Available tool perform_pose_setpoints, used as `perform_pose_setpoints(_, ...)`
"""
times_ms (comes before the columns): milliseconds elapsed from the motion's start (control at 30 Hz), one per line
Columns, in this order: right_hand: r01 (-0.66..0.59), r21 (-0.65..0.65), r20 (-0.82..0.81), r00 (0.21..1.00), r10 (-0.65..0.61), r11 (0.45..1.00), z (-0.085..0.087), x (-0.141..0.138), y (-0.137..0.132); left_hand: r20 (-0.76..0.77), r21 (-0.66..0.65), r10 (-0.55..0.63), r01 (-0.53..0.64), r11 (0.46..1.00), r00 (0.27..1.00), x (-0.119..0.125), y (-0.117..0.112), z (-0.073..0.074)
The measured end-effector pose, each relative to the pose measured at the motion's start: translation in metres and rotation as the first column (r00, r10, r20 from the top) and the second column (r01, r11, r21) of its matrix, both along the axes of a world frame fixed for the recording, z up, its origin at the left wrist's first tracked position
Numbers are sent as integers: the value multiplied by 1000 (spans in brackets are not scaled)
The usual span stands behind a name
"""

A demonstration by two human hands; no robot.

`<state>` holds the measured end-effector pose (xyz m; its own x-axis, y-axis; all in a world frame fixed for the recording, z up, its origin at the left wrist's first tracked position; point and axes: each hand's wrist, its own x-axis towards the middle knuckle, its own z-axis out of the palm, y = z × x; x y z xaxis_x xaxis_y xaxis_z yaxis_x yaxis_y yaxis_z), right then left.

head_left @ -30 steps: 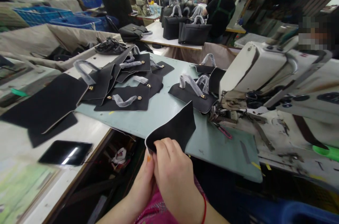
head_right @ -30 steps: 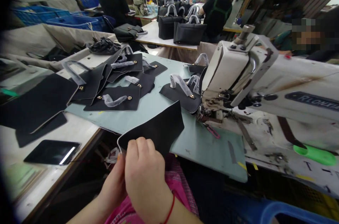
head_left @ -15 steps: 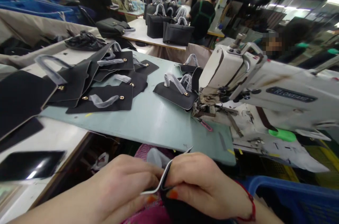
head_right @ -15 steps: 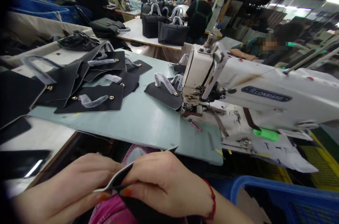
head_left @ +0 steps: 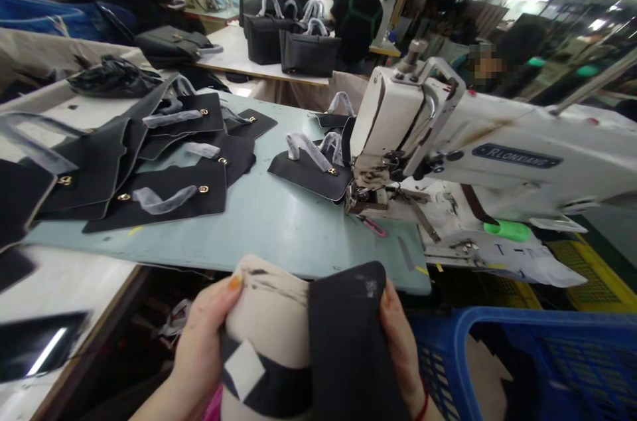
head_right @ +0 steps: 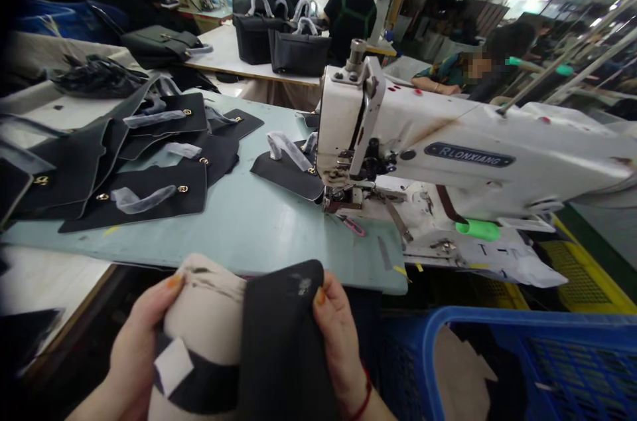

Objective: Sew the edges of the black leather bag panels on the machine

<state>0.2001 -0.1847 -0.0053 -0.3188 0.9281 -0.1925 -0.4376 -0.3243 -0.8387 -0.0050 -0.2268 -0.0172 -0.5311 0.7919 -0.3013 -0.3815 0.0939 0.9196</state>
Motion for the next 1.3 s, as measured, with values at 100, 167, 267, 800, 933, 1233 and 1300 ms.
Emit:
perform_pose_setpoints(100, 51, 104, 32, 998, -55, 993, -3, 3, 3, -45, -40, -57, 56, 998, 997, -2, 1, -5)
perform_pose_setpoints(167, 37, 330, 83, 994, -68, 943, 2, 4, 10, -49, -23, -211, 210, 977, 976, -3, 4, -3)
perform_pose_setpoints(267, -98, 672, 357, 911, -206, 734, 14, 8, 28, -44, -33, -318, 317, 948, 947, -4, 12, 7)
perform_pose_setpoints(800, -284, 694, 599, 737, -312, 662, -11, -6, 46, -641, 46, -302, 429, 902, 705, -29, 11, -3)
perform_pose_setpoints(933, -304, 672, 612, 741, -276, 675, -11, -7, 47, -637, -38, -393, 483, 875, 663, -32, 13, -4)
perform_pose_setpoints(1233, -413, 609, 575, 818, -19, 677, 0, 2, 49, -679, 14, -360, 502, 865, 640, -15, 16, 4)
perform_pose_setpoints(1300, -431, 595, 580, 814, 8, 678, 5, 1, 48, -705, 19, -354, 515, 857, 615, -15, 16, 8)
